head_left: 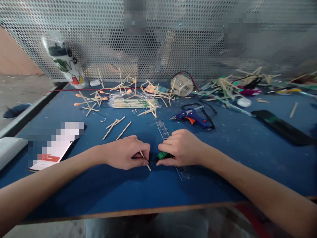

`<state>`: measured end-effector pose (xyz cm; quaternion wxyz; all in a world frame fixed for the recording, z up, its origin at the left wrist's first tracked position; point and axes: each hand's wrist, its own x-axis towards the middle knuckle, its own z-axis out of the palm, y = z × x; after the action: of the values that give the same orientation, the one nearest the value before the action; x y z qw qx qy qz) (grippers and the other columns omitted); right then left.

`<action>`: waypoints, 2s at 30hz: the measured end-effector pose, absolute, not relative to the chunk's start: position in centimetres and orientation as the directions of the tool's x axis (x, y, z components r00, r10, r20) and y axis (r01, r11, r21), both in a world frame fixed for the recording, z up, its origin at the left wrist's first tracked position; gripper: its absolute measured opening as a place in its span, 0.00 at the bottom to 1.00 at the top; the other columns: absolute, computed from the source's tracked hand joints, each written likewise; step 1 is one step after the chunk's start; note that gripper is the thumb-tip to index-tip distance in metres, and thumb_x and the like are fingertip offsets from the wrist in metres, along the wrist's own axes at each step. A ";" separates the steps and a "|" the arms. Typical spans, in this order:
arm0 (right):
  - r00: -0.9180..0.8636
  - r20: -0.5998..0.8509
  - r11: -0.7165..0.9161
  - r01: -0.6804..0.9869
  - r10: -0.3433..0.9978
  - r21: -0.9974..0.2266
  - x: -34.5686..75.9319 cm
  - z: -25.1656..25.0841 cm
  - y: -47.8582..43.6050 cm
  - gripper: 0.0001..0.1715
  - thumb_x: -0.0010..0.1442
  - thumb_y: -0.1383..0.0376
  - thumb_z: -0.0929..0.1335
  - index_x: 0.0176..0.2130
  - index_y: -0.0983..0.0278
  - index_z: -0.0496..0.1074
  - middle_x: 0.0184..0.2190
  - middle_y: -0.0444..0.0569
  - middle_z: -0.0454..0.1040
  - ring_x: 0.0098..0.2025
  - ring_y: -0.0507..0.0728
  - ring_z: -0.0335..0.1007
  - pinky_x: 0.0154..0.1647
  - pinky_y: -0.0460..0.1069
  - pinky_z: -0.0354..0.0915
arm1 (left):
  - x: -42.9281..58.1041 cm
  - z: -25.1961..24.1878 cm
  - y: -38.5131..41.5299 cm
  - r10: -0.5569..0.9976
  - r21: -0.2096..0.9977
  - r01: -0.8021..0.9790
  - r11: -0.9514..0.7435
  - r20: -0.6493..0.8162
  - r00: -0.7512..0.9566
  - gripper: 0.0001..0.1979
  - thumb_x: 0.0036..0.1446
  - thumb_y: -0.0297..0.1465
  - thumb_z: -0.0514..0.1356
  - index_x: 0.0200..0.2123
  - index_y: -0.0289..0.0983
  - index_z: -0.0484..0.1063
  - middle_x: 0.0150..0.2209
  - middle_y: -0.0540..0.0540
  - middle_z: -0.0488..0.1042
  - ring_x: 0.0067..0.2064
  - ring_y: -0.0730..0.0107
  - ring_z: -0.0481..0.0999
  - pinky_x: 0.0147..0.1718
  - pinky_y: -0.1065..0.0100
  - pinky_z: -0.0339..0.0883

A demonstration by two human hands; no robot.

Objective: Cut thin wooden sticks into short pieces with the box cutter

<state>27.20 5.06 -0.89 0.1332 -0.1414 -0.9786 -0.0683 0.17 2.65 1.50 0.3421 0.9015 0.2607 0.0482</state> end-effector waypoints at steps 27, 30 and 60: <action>-0.941 0.247 0.939 0.284 0.233 0.196 26.9 -0.5 4.9 0.31 0.77 0.45 0.58 0.32 0.61 0.71 0.22 0.39 0.69 0.22 0.52 0.56 0.29 0.51 0.45 | -0.2 -0.3 2.0 0.523 0.624 0.381 -0.682 0.053 0.851 0.06 0.69 0.28 0.62 0.37 0.37 0.69 0.32 0.55 0.78 0.34 0.74 0.74 0.48 0.65 0.56; -0.950 0.256 0.938 0.244 0.180 0.245 27.0 -0.5 5.1 0.30 0.77 0.46 0.58 0.32 0.60 0.71 0.22 0.39 0.68 0.23 0.53 0.56 0.30 0.51 0.46 | -0.3 -0.3 2.1 0.516 0.614 0.376 -0.694 0.060 0.854 0.06 0.69 0.28 0.62 0.37 0.37 0.70 0.33 0.54 0.78 0.34 0.73 0.74 0.48 0.65 0.56; -0.961 0.271 0.955 0.122 0.046 0.270 26.4 -1.3 6.0 0.34 0.79 0.47 0.53 0.31 0.60 0.69 0.23 0.40 0.68 0.25 0.54 0.54 0.33 0.52 0.47 | -0.9 -0.4 2.8 0.357 0.605 0.233 -0.761 0.091 0.930 0.05 0.73 0.26 0.59 0.42 0.39 0.72 0.40 0.49 0.82 0.42 0.69 0.78 0.48 0.63 0.55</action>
<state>26.43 5.96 -1.26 0.1321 -0.0430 -0.9798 -0.1438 -0.94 2.80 -0.36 0.3073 0.9330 0.1581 0.1007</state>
